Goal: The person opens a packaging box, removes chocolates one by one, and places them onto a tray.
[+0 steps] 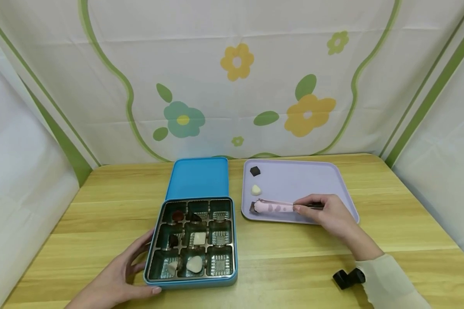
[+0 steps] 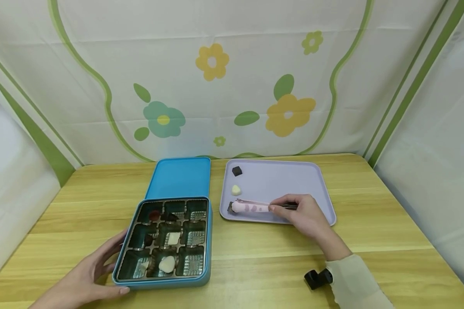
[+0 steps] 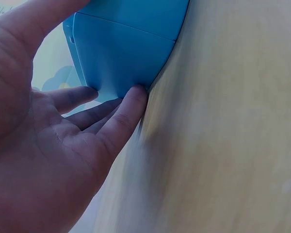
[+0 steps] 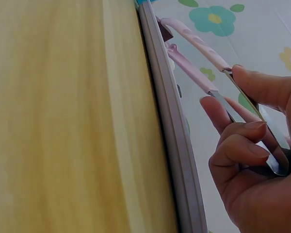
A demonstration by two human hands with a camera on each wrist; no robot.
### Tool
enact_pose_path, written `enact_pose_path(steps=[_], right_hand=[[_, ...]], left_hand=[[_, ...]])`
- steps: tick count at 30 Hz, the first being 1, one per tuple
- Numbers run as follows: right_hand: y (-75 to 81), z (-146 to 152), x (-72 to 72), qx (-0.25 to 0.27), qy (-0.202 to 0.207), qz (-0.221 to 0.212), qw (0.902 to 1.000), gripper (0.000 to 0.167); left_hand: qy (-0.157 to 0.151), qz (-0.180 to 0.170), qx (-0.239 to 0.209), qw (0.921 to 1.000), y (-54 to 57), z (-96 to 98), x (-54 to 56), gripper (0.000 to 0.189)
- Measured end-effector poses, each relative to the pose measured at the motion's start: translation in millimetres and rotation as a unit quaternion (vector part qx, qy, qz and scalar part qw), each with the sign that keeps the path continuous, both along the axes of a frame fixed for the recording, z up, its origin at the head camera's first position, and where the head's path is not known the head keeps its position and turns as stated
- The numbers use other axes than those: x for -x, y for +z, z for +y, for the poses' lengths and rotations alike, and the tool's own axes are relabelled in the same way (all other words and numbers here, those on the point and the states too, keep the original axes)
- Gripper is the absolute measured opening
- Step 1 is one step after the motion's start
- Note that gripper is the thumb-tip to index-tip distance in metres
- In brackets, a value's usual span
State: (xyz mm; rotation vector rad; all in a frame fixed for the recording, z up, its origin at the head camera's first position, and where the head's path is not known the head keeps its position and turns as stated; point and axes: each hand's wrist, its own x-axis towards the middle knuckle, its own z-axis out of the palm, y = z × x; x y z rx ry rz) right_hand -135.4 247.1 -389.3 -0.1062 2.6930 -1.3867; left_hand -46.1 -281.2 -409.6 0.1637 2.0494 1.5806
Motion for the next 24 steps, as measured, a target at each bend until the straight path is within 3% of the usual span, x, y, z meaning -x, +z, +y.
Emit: enact_pose_path(steps=[24], right_hand=[[2.2,2.6,0.8,0.011,-0.002,0.007,0.9999,0.031]], left_hand=[[0.003,0.026,0.024,0.9994,1.9,0.9,-2.6,0.114]])
